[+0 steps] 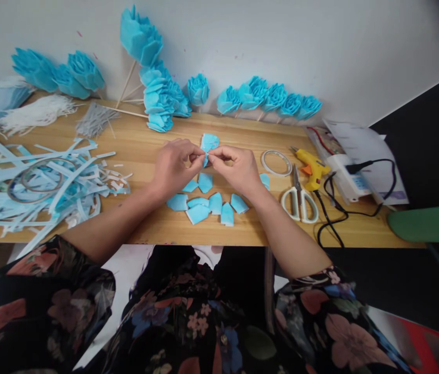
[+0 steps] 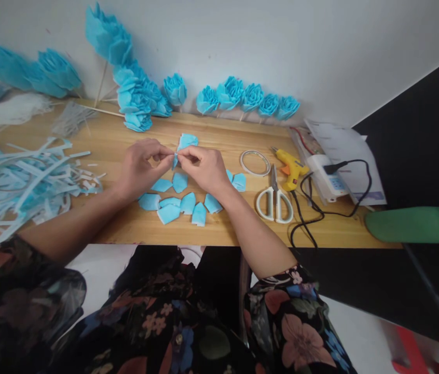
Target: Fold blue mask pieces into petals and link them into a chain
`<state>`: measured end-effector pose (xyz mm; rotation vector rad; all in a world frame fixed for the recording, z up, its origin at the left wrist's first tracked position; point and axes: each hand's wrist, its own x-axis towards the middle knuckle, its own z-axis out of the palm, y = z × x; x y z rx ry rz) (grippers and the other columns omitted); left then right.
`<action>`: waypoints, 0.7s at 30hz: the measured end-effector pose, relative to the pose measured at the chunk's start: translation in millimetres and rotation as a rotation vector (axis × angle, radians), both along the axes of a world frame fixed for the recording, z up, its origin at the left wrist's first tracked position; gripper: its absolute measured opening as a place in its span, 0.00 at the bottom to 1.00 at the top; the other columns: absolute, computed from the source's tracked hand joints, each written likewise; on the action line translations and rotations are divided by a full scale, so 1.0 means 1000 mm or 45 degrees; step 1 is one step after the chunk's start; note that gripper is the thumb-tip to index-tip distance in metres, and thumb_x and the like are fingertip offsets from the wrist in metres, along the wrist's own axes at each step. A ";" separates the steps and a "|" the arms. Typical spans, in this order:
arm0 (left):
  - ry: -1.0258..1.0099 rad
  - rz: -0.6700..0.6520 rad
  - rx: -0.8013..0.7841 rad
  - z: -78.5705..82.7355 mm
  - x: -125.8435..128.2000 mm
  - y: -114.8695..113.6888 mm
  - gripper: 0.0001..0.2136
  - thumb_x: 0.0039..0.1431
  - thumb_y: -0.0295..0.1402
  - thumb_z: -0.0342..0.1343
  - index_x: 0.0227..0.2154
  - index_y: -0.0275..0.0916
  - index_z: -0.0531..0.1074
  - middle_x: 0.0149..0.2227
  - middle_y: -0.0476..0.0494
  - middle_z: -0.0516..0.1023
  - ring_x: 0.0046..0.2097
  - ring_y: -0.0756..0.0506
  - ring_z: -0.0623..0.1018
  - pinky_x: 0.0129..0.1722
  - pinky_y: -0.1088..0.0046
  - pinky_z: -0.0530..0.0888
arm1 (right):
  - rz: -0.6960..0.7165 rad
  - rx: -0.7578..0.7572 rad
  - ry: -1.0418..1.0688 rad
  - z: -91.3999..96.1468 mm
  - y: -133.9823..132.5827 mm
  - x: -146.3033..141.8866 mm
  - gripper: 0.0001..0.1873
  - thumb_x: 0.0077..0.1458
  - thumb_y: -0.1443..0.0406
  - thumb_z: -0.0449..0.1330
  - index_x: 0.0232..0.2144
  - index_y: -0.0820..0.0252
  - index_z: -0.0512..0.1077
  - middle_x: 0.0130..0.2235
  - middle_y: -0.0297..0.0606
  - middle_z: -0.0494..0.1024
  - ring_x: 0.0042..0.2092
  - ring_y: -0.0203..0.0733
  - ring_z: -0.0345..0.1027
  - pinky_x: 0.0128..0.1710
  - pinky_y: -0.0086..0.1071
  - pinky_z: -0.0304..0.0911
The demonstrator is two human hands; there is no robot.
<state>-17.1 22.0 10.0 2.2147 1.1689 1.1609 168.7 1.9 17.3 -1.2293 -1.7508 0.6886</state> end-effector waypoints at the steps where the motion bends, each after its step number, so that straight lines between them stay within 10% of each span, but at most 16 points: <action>1: -0.009 -0.004 -0.014 0.002 0.000 -0.001 0.07 0.60 0.33 0.58 0.27 0.43 0.77 0.26 0.48 0.75 0.33 0.45 0.74 0.40 0.65 0.69 | 0.004 -0.007 0.004 0.000 0.000 0.000 0.09 0.58 0.62 0.61 0.33 0.58 0.81 0.35 0.36 0.85 0.38 0.42 0.76 0.42 0.35 0.69; 12: -0.128 0.046 -0.095 0.003 -0.004 0.006 0.07 0.60 0.32 0.58 0.26 0.40 0.76 0.27 0.48 0.76 0.31 0.47 0.72 0.36 0.67 0.68 | 0.022 -0.065 0.113 -0.003 0.006 0.004 0.09 0.56 0.60 0.61 0.30 0.58 0.79 0.30 0.35 0.81 0.33 0.38 0.71 0.36 0.32 0.64; 21: 0.155 0.432 -0.026 0.084 -0.086 0.013 0.12 0.63 0.41 0.60 0.30 0.38 0.75 0.28 0.50 0.73 0.34 0.47 0.68 0.42 0.66 0.65 | -0.006 -0.243 0.512 -0.009 0.020 0.013 0.15 0.51 0.51 0.67 0.29 0.57 0.76 0.30 0.33 0.79 0.33 0.35 0.70 0.39 0.31 0.68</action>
